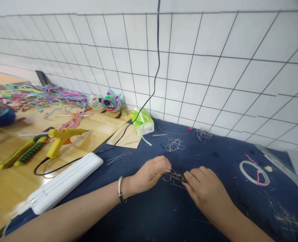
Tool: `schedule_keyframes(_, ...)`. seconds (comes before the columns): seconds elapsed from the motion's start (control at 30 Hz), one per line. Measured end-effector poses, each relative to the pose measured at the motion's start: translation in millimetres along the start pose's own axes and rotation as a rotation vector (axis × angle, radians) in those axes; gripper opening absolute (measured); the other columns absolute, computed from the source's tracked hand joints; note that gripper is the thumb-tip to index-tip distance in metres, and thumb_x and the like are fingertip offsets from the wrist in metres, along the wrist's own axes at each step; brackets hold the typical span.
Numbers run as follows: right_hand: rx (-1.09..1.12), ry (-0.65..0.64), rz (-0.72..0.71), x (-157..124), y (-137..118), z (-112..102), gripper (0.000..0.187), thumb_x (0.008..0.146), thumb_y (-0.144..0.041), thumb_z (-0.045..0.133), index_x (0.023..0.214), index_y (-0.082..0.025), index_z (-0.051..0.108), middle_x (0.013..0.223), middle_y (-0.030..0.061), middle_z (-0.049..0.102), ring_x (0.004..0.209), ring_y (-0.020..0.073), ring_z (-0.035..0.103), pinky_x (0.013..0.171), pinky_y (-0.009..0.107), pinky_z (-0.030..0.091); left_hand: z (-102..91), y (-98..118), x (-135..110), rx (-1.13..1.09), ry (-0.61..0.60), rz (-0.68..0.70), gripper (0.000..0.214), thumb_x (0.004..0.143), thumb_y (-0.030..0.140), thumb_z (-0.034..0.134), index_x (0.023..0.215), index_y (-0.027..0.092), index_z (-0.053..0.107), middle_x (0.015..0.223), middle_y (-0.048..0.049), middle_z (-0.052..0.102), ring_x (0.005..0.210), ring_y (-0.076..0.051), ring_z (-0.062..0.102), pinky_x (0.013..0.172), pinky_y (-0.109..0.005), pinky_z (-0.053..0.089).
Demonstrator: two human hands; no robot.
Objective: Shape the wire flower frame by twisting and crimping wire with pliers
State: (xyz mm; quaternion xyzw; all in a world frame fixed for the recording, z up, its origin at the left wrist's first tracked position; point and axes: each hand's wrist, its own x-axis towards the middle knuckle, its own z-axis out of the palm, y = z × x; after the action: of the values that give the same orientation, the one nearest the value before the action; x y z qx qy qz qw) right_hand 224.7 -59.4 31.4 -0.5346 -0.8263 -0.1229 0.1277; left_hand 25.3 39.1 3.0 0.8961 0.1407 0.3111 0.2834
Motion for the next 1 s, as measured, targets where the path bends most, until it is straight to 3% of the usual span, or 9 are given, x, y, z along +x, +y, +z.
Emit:
schedule_keyframes(0.37, 0.041, -0.020, -0.003, 0, 1, -2, 0.013, 0.084, -0.022, 0.047, 0.088, -0.018, 0.059, 0.075, 0.0043, 0.053, 0.072, 0.0174, 0.046, 0.066, 0.031, 0.034, -4.1, 0, 1, -0.047, -0.047, -0.028, 0.023, 0.092, 0.022, 0.030, 0.083, 0.015, 0.049, 0.081, -0.0055, 0.053, 0.078, -0.014, 0.048, 0.074, -0.027, 0.041)
schedule_keyframes(0.73, 0.063, 0.006, -0.025, -2, 3, 3, 0.014, 0.085, -0.020, 0.046, 0.085, -0.018, 0.060, 0.071, 0.0033, 0.054, 0.069, 0.0157, 0.047, 0.066, 0.030, 0.037, -8.3, 2, 5, -0.026, -0.119, 0.045, 0.032, 0.093, 0.028, 0.024, 0.082, 0.014, 0.051, 0.081, -0.0069, 0.052, 0.077, -0.015, 0.047, 0.074, -0.027, 0.041)
schedule_keyframes(0.83, 0.110, -0.021, -0.011, -3, 4, 5, 0.011, 0.084, -0.021, 0.048, 0.084, -0.019, 0.060, 0.071, 0.0027, 0.055, 0.069, 0.0158, 0.047, 0.066, 0.030, 0.038, -7.4, 1, 4, -0.075, -0.107, 0.007, 0.031, 0.093, 0.029, 0.026, 0.081, 0.015, 0.051, 0.078, -0.0055, 0.052, 0.075, -0.014, 0.047, 0.071, -0.026, 0.041)
schedule_keyframes(1.0, 0.326, -0.097, 0.092, 1, 11, 6, 0.007, 0.082, -0.023, 0.053, 0.082, -0.020, 0.060, 0.074, 0.0013, 0.057, 0.071, 0.0138, 0.052, 0.066, 0.026, 0.042, -6.6, 0, 3, -0.204, -0.023, -0.172, 0.028, 0.092, 0.031, 0.034, 0.076, 0.014, 0.051, 0.072, -0.0024, 0.051, 0.065, -0.010, 0.048, 0.064, -0.023, 0.041)
